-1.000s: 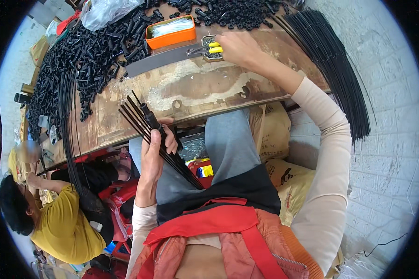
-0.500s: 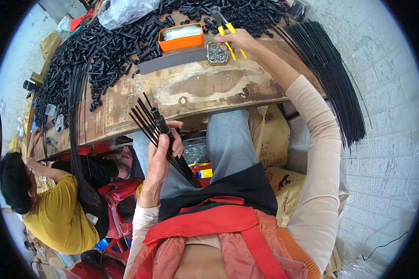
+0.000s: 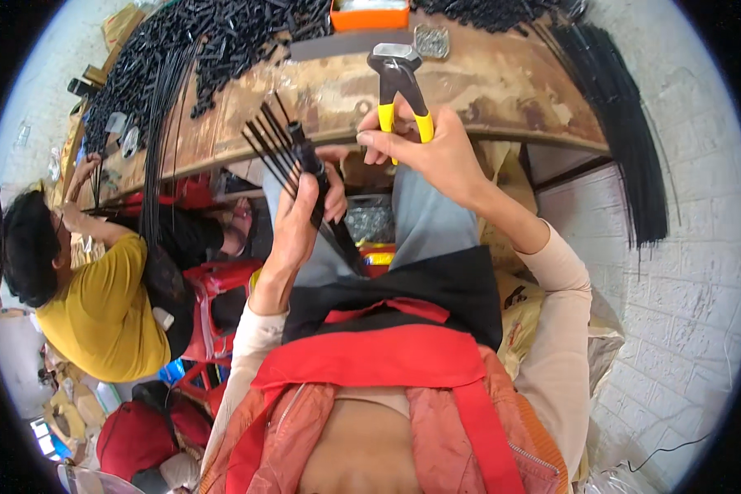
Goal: Assembling black rods into central hubs to create umbrella frames using pliers.
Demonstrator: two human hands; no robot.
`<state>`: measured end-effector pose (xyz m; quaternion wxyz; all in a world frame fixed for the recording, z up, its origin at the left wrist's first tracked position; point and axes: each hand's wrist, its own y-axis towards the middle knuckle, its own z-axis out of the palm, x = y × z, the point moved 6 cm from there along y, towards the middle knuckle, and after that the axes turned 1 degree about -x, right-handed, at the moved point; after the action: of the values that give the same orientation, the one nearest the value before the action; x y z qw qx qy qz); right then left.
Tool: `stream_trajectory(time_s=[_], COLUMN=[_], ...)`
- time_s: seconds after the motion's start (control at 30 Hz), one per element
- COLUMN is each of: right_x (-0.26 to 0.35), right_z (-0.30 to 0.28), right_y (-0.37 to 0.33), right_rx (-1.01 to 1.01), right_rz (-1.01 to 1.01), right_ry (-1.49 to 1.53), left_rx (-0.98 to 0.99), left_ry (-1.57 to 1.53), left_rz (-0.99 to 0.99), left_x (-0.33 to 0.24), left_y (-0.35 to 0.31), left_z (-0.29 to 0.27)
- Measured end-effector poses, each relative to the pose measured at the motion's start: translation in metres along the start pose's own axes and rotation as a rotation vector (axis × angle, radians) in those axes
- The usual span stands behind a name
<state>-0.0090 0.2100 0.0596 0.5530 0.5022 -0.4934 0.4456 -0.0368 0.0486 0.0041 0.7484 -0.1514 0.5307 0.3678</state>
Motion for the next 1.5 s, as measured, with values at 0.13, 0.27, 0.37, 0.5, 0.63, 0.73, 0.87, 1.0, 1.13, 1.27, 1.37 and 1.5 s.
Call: stream_trajectory(time_s=[0.13, 0.27, 0.37, 0.5, 0.63, 0.73, 0.87, 1.0, 1.13, 1.27, 1.37, 1.5], right_x=[-0.016, -0.013, -0.023, -0.034, -0.035, -0.037, -0.037, -0.035, -0.037, -0.033, -0.03, -0.029], right_z=[0.017, 0.017, 0.001, -0.012, -0.016, -0.019, -0.014, -0.002, 0.015, 0.037, 0.051, 0.059], right_y=[-0.022, -0.03, -0.021, -0.016, -0.019, -0.021, -0.028, -0.035, -0.038, -0.04, -0.04, -0.04], right_rx=[0.041, 0.009, -0.009, -0.075, -0.104, -0.096, -0.085, -0.057, -0.031, 0.037, 0.083, 0.057], right_rz=[-0.027, -0.072, -0.032, -0.072, -0.068, -0.041, -0.012, -0.012, -0.058, -0.009, 0.031, -0.014], right_ry=[0.099, 0.159, 0.145, 0.204, 0.242, 0.231, 0.249, 0.263, 0.291, 0.38, 0.428, 0.372], left_rx=[0.033, 0.013, -0.045, -0.026, -0.039, -0.034, -0.028, 0.004, 0.044, 0.001, -0.012, 0.03], left_ry=[0.008, 0.051, 0.064, 0.11, 0.103, 0.106, 0.123, 0.103, 0.075, 0.083, 0.094, 0.083], left_rz=[0.017, 0.005, -0.016, 0.002, -0.024, -0.041, -0.042, -0.02, 0.003, -0.02, -0.018, 0.021], left_x=[-0.003, -0.004, -0.003, -0.001, 0.004, 0.006, 0.007, 0.004, -0.002, -0.007, -0.01, -0.014], left_y=[0.0, -0.002, 0.0, 0.003, 0.009, 0.014, 0.015, 0.01, 0.0, -0.009, -0.015, -0.02], left_z=[0.011, 0.017, 0.018, 0.02, 0.024, 0.028, 0.029, 0.027, 0.023, 0.023, 0.019, 0.014])
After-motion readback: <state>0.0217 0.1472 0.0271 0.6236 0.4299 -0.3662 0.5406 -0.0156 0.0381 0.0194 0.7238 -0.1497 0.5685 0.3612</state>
